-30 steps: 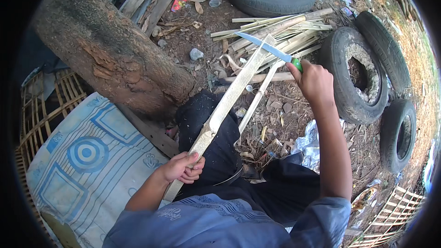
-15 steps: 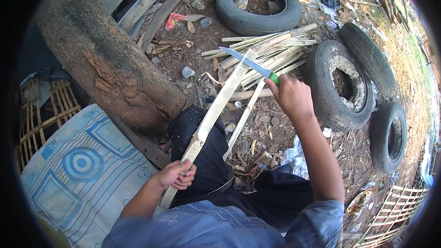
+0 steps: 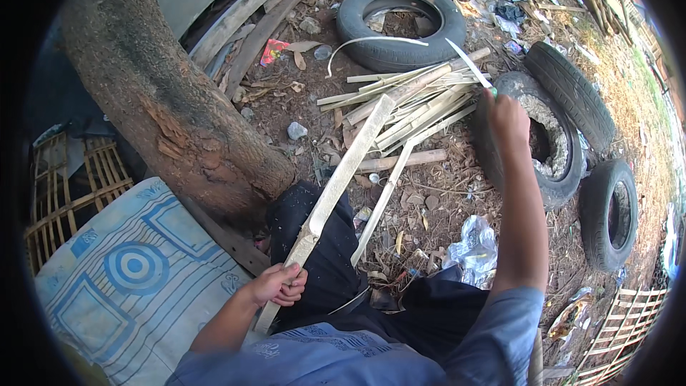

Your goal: The person shaves and smooths a piece of bamboo using a knife. They hold the bamboo strip while scraping the blade along its length to remove outer layers and uneven surfaces.

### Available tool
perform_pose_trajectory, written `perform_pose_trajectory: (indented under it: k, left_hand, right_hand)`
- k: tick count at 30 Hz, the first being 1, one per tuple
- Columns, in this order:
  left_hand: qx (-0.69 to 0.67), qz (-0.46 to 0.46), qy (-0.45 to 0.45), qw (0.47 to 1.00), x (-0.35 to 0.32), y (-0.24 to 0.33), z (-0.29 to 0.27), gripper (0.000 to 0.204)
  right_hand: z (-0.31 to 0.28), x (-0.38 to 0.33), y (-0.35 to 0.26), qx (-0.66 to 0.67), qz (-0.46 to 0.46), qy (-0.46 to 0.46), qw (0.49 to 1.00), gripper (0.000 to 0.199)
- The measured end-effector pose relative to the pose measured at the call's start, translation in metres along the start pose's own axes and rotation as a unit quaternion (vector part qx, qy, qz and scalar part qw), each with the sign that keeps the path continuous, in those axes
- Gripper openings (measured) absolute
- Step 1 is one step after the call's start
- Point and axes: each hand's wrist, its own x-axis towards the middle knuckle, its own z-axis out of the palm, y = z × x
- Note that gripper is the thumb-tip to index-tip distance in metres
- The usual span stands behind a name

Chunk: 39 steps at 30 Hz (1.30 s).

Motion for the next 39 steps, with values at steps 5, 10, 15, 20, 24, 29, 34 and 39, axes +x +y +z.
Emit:
perform_pose_trajectory:
  k: [5, 10, 15, 20, 24, 29, 34, 39]
  left_hand:
    - [-0.012, 0.008, 0.012, 1.000, -0.006, 0.002, 0.000, 0.043]
    - [-0.013, 0.001, -0.007, 1.000, -0.001, 0.002, 0.000, 0.044]
    - [-0.003, 0.002, 0.019, 1.000, 0.002, 0.001, 0.008, 0.042]
    - [0.074, 0.035, 0.116, 0.990, 0.005, -0.006, 0.021, 0.042]
    - [0.064, 0.037, 0.138, 0.988, 0.005, -0.006, 0.020, 0.042]
    - [0.030, 0.026, 0.081, 0.996, -0.008, -0.019, 0.004, 0.040]
    - [-0.011, 0.002, 0.038, 0.999, 0.000, 0.003, 0.000, 0.040]
    - [-0.019, -0.022, 0.010, 1.000, 0.004, 0.002, 0.006, 0.043]
  right_hand:
    - [-0.001, -0.062, -0.034, 0.081, -0.076, -0.076, 0.991, 0.054]
    - [-0.024, -0.121, -0.079, 0.284, -0.081, -0.162, 0.942, 0.051]
    - [-0.043, -0.177, -0.139, 0.275, -0.315, -0.232, 0.879, 0.049]
    - [0.003, -0.162, -0.145, 0.251, -0.341, -0.194, 0.885, 0.050]
    - [0.042, -0.105, -0.124, 0.198, -0.235, -0.227, 0.924, 0.055]
    - [0.073, 0.003, 0.069, 0.042, 0.214, -0.093, 0.972, 0.069]
    - [0.070, -0.049, 0.082, 0.170, 0.070, -0.097, 0.978, 0.062]
    - [-0.001, -0.138, -0.074, 0.360, -0.077, -0.194, 0.909, 0.045]
